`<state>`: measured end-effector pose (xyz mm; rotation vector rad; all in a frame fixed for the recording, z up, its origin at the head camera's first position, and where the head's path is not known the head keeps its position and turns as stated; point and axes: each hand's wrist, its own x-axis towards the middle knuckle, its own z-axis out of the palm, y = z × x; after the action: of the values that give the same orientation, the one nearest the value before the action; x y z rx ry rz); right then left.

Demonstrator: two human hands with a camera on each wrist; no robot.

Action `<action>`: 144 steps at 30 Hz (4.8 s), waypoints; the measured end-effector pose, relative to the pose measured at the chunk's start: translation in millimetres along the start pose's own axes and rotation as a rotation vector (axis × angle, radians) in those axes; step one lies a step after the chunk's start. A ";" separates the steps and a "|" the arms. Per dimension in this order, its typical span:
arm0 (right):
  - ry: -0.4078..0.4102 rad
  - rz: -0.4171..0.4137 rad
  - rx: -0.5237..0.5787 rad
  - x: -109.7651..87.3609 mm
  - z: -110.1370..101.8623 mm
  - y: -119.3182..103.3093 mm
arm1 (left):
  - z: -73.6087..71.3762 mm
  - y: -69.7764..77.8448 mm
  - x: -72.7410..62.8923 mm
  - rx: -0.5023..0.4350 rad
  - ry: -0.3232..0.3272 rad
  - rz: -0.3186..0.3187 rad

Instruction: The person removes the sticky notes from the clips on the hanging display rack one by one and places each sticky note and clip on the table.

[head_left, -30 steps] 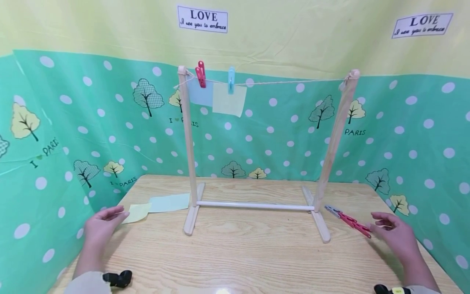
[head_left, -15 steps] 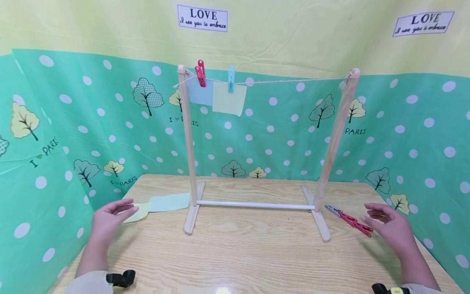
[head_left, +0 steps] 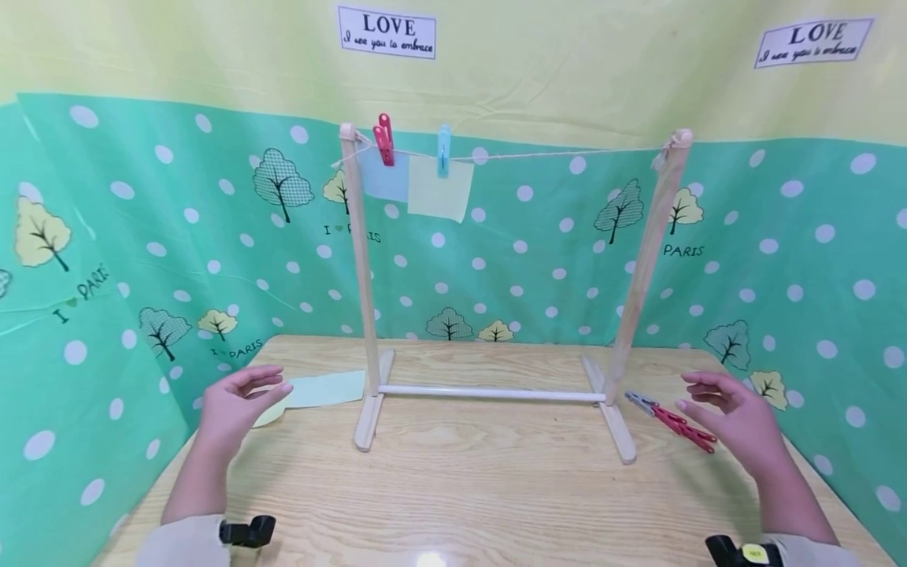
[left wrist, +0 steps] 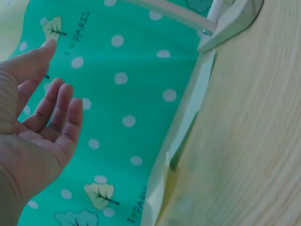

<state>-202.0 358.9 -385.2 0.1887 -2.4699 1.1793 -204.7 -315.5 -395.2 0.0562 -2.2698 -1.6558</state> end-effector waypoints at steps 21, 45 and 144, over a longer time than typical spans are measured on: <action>-0.075 -0.235 0.014 19.2 11.5 -50.8 | 49.0 47.1 2.8 -0.039 -0.086 0.184; -0.171 -0.456 0.116 53.6 15.4 -114.5 | 93.3 93.1 19.9 -0.192 -0.234 0.233; -0.185 -0.477 0.137 186.0 56.7 -343.2 | 181.2 201.4 110.6 -0.854 -0.207 0.152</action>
<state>-290.3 105.8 -95.7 0.9067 -2.3007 1.1535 -328.7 -108.3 -229.8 -0.4886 -1.4519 -2.4635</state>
